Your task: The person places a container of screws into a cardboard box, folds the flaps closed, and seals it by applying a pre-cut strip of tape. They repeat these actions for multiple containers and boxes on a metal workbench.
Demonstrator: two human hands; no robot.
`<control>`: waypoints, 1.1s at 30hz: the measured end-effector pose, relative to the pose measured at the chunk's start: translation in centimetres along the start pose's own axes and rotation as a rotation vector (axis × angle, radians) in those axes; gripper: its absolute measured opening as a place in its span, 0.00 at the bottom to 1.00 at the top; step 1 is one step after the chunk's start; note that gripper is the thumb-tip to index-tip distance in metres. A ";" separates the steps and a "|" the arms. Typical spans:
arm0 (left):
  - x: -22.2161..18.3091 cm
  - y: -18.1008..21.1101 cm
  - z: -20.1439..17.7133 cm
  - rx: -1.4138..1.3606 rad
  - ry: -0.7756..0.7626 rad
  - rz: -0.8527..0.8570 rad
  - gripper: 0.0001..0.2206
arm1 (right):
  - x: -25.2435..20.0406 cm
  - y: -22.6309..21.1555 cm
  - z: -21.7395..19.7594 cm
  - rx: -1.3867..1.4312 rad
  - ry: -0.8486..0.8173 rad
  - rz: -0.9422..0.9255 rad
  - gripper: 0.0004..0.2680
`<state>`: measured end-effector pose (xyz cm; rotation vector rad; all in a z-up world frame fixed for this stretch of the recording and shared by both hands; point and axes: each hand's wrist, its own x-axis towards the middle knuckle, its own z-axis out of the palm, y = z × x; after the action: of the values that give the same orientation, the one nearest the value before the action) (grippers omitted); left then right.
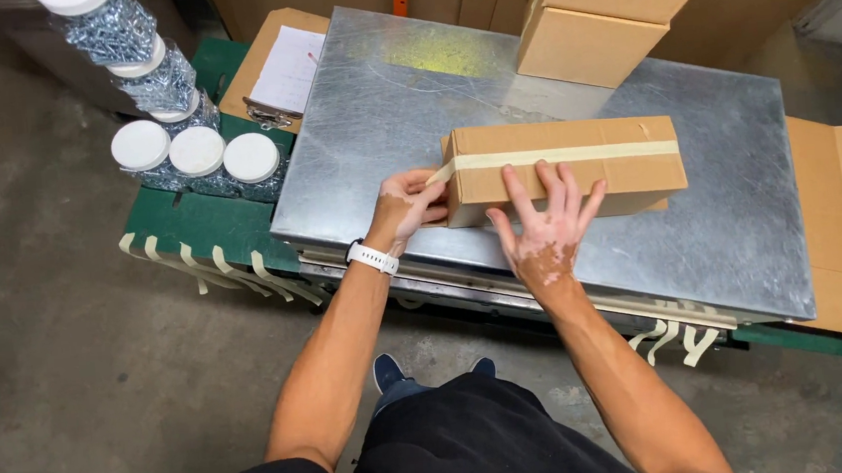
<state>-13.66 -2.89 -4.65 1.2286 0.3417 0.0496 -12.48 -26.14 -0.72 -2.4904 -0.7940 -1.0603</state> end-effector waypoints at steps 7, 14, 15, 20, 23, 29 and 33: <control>0.6 1.8 -0.7 -0.158 0.047 -0.047 0.15 | -0.9 1.4 1.7 -0.038 0.037 -0.035 0.18; 2.2 3.5 -0.5 -0.293 0.280 0.095 0.11 | 0.6 -0.2 3.6 -0.084 0.025 -0.014 0.17; 2.5 3.6 -0.2 -0.290 0.278 0.103 0.11 | 0.8 -0.6 4.0 -0.083 0.033 -0.014 0.17; 2.4 7.7 2.5 0.342 0.563 0.588 0.12 | 1.8 -1.0 5.6 -0.102 0.045 -0.036 0.17; -0.6 15.2 6.9 0.612 0.552 1.100 0.06 | 1.6 -0.5 6.7 -0.093 0.043 -0.031 0.18; -4.7 22.9 18.0 0.767 0.379 1.226 0.04 | 2.2 -1.2 5.5 -0.097 0.087 0.028 0.12; -4.8 24.5 25.9 0.723 0.195 1.451 0.04 | 0.4 1.6 11.0 -0.246 -0.572 0.190 0.30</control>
<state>-7.36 -19.25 26.79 1.9644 -0.4818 1.3930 -5.21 -21.93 -7.93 -3.0586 -0.5704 -0.3926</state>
